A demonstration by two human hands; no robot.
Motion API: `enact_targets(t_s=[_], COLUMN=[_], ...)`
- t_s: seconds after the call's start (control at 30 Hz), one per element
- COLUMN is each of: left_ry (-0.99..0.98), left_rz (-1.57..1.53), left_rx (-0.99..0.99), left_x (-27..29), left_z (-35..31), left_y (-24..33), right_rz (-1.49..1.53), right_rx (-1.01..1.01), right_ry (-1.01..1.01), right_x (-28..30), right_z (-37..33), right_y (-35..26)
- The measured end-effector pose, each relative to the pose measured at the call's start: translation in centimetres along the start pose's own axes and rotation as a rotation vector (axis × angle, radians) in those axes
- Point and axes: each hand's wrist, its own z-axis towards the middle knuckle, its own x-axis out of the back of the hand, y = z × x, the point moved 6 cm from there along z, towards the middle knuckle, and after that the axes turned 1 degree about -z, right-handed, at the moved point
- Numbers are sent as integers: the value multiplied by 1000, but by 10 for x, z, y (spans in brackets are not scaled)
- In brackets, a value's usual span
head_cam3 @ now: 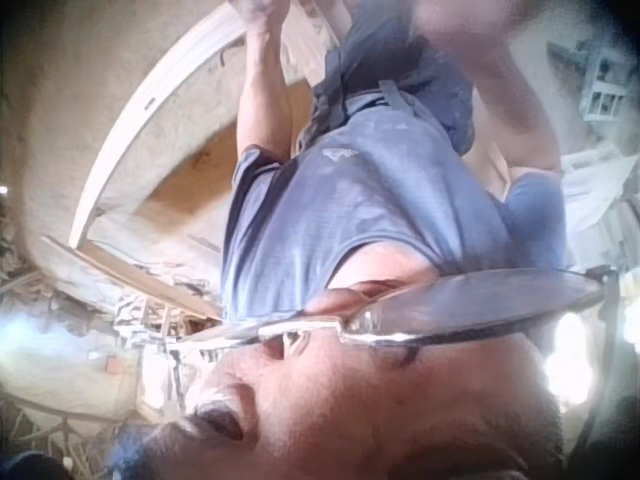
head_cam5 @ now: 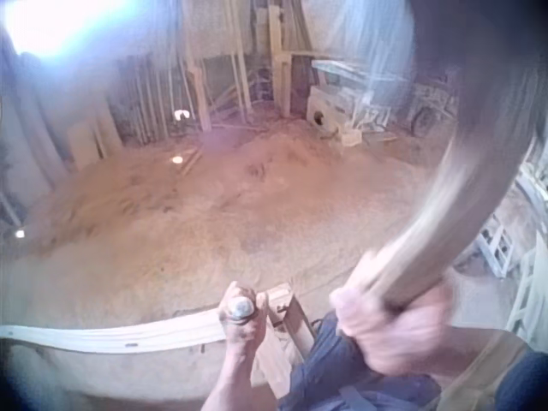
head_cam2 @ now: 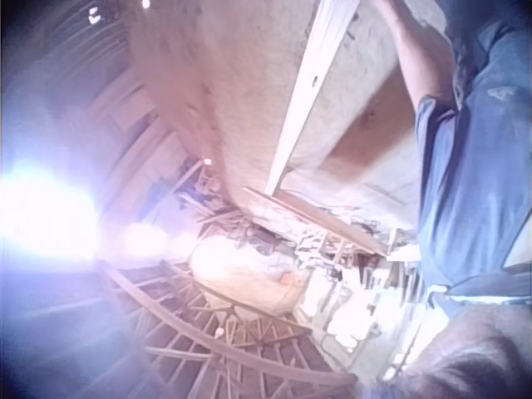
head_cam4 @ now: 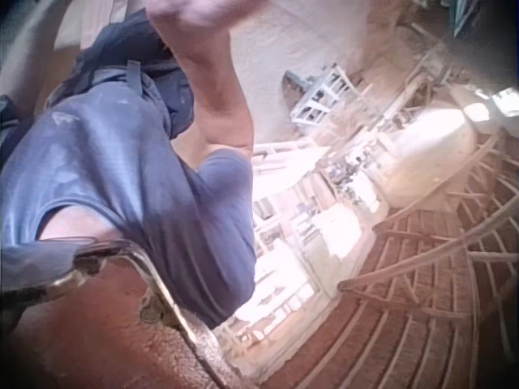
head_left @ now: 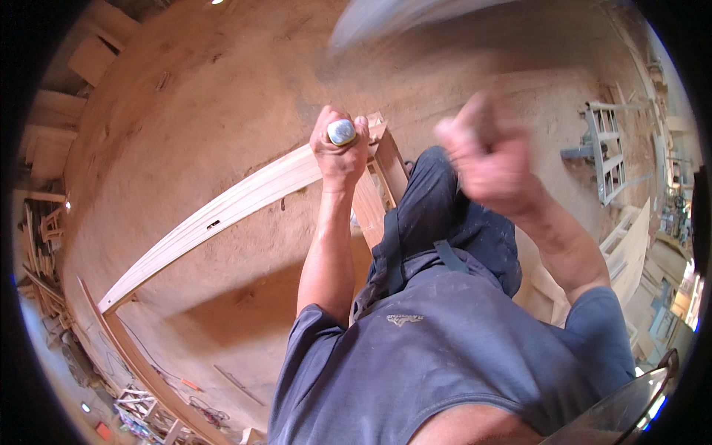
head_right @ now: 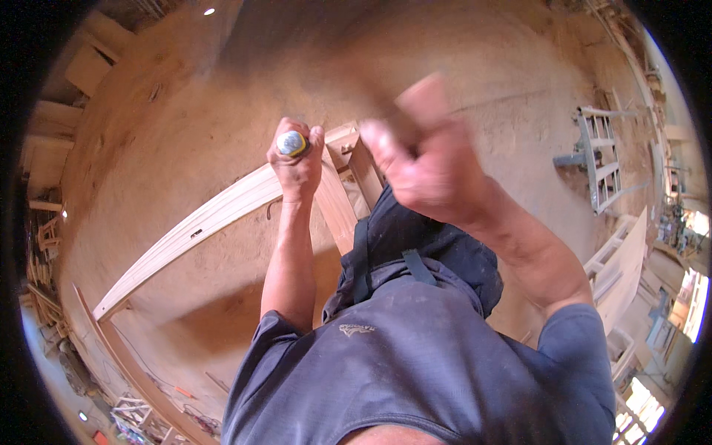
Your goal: The person uses a hammer to strike a chisel to remove wood from a joint on a large wooden frame on the floor.
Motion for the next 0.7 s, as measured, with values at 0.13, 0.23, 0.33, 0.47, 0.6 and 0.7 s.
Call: enact_targets(t_s=[0.13, 0.23, 0.33, 0.47, 0.6, 0.7], left_ry=[-48, -81, -83, -67, -94, -118], left_rz=[-128, -10, -10, -8, -70, -33], left_rx=[183, 140, 52, 12, -25, 61], left_x=[-1, 7, 9, 0, -6, -4], left_z=[-9, -3, -2, -2, 0, 8], left_y=[-9, -11, -1, 4, -9, -6], right_rz=[24, 163, 497, 568, -108, -27], right_rx=[-193, -203, 142, 144, -142, -144], right_ry=[-346, -82, 278, 342, -377, -254], right_x=[-22, 28, 157, 141, -28, 4], right_z=[0, 19, 41, 34, -15, -3], right_y=[9, -9, -20, -23, 12, -12])
